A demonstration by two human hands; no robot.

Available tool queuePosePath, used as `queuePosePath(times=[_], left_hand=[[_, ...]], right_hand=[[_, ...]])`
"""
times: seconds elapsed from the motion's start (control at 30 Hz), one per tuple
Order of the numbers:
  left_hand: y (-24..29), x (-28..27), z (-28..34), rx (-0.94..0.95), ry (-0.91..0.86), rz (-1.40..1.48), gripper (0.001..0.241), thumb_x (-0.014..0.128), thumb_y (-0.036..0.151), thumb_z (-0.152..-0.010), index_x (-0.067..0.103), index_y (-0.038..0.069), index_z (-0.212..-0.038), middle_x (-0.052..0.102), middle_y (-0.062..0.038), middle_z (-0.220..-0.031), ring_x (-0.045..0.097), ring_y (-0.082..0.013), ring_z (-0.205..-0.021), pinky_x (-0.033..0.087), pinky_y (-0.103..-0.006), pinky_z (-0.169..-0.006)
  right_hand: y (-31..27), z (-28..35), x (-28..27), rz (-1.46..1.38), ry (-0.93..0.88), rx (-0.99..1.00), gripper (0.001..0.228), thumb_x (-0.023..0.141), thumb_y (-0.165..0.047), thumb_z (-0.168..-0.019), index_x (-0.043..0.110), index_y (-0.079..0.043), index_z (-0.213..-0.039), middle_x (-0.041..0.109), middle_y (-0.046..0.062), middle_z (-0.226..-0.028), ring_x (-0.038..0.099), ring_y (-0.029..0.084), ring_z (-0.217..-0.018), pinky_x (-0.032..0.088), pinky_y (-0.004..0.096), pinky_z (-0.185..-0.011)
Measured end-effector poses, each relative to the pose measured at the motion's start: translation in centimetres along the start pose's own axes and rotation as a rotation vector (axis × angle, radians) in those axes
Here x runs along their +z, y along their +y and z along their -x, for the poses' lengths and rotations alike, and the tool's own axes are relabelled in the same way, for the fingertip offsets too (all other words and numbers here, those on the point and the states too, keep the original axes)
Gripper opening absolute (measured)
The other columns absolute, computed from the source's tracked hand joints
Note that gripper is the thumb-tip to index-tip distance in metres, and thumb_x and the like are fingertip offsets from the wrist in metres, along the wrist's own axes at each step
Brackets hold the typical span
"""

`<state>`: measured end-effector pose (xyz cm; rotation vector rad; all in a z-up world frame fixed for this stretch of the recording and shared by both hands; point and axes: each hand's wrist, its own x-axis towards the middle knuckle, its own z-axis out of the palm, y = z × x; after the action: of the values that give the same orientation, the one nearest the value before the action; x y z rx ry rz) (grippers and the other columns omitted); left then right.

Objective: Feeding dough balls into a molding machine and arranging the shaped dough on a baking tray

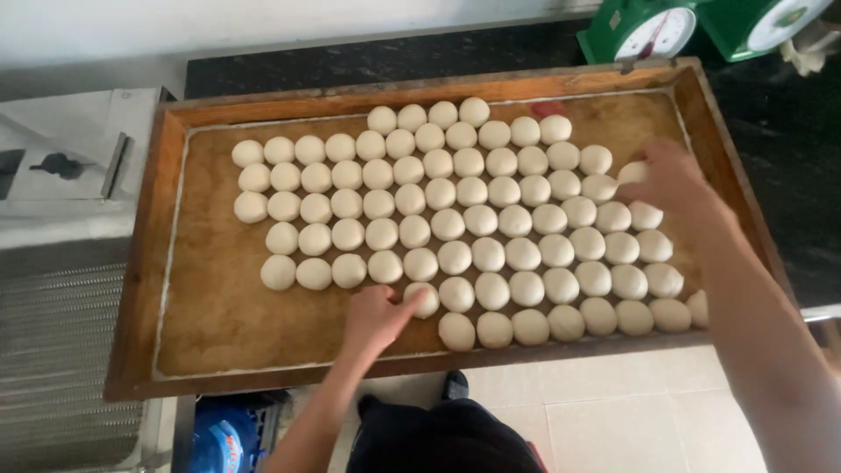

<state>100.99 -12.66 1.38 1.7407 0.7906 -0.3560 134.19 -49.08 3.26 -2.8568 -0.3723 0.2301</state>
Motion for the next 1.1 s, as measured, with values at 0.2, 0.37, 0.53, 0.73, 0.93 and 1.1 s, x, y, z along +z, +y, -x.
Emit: queuePosePath(times=[0.2,0.37,0.53,0.73,0.93,1.1], left_hand=[[-0.1,3.1,-0.9,0.184,0.123,-0.340,0.035,0.075,0.043,-0.079,0.058,0.015,-0.066,0.055,0.001,-0.058,0.047,-0.0135,-0.054,0.037,-0.0296,-0.052],[-2.0,-1.7,0.7,0.490,0.256,-0.422,0.030,0.077,0.036,-0.081,0.065,0.012,-0.068,0.067,-0.005,-0.062,0.065,-0.0274,-0.061,0.047,-0.0444,-0.058],[-4.8,-14.8,-0.2,0.320,-0.042,0.695,0.057,0.098,0.016,-0.069,0.069,-0.007,-0.113,0.073,-0.017,-0.076,0.072,-0.0233,-0.063,0.062,-0.0325,-0.054],[-9.8,-32.8,-0.3,0.430,0.082,1.269,0.044,0.081,-0.003,-0.084,0.055,-0.008,-0.120,0.064,-0.019,-0.092,0.071,-0.0306,-0.057,0.058,-0.0322,-0.042],[-18.8,-46.1,-4.2,0.416,0.329,1.405,0.052,0.079,0.012,-0.090,0.060,-0.011,-0.134,0.072,-0.033,-0.083,0.075,-0.0370,-0.062,0.060,-0.0373,-0.045],[-21.6,-53.7,-5.7,0.397,0.408,1.511,0.046,0.067,0.037,-0.101,0.069,-0.006,-0.117,0.075,-0.026,-0.083,0.076,-0.0297,-0.065,0.062,-0.0356,-0.051]], right_hand=[[-5.1,-1.9,-4.5,-1.156,0.438,-0.089,0.056,0.073,-0.013,-0.079,0.066,-0.005,-0.134,0.067,0.009,-0.112,0.062,0.017,-0.099,0.052,0.030,-0.083],[-17.9,-6.2,-0.8,-2.166,0.179,0.185,0.002,0.058,-0.013,-0.077,0.057,-0.011,-0.076,0.048,0.002,-0.072,0.056,0.019,-0.074,0.049,0.034,-0.072],[-37.0,-9.9,9.9,-2.144,-0.255,0.452,0.037,0.073,-0.012,-0.082,0.058,0.004,-0.112,0.068,0.017,-0.100,0.070,0.033,-0.091,0.062,0.048,-0.080],[-65.8,-8.5,21.8,-1.595,-0.625,-0.019,0.036,0.068,-0.030,-0.096,0.060,-0.005,-0.121,0.060,0.003,-0.106,0.069,0.021,-0.097,0.061,0.036,-0.085],[-87.2,-1.2,27.2,-0.829,-0.286,-0.801,0.064,0.090,-0.022,-0.083,0.063,-0.011,-0.140,0.074,0.017,-0.110,0.073,0.027,-0.092,0.062,0.036,-0.080],[-99.5,-0.8,32.1,-0.578,-0.170,-0.943,0.051,0.090,-0.028,-0.078,0.074,-0.016,-0.124,0.076,0.007,-0.110,0.074,0.027,-0.102,0.062,0.032,-0.085]])
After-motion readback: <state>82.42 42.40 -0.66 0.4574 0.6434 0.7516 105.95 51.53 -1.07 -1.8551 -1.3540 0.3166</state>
